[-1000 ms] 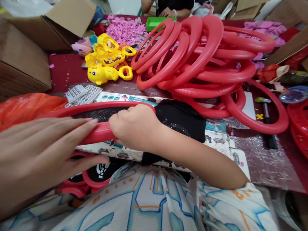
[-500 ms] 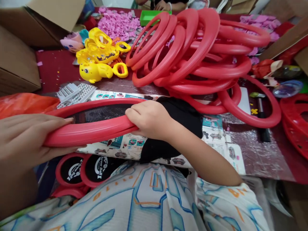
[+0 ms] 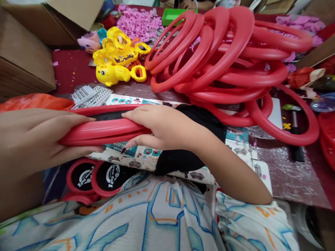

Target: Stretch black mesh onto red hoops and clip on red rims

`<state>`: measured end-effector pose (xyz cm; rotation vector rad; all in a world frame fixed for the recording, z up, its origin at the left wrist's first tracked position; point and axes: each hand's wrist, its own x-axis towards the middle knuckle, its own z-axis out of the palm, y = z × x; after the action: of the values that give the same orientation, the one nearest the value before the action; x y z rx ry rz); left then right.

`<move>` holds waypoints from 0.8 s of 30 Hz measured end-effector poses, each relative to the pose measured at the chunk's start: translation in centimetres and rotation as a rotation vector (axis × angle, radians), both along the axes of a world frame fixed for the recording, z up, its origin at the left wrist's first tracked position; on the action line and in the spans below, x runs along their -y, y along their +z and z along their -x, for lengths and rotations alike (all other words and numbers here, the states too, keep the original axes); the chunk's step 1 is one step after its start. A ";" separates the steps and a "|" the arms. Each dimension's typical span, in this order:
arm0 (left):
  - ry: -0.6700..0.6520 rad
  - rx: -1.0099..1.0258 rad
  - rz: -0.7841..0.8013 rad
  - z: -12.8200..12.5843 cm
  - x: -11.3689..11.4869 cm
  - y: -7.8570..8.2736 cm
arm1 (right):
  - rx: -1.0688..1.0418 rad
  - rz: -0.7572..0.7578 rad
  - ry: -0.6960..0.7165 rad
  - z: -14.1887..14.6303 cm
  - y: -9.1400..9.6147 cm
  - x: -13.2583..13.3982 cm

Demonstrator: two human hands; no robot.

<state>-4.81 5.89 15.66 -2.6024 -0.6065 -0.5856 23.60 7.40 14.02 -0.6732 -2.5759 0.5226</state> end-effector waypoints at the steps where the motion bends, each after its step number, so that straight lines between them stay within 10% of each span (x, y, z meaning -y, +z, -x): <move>1: 0.003 0.008 0.005 0.2 -0.1 0.0 | 0.012 -0.021 -0.024 0.1 0.2 0.1; 17: 0.038 0.195 0.165 4.1 0.1 -2.6 | 0.024 -0.434 -0.168 -2.0 -1.5 1.0; 24: 0.097 0.086 0.050 -1.0 2.9 0.2 | -0.057 -0.616 -0.171 1.0 -1.5 2.9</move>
<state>-3.85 2.99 15.89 -2.5879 -0.7799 -0.6610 22.62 4.49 12.53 -0.6274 -2.3983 -0.2979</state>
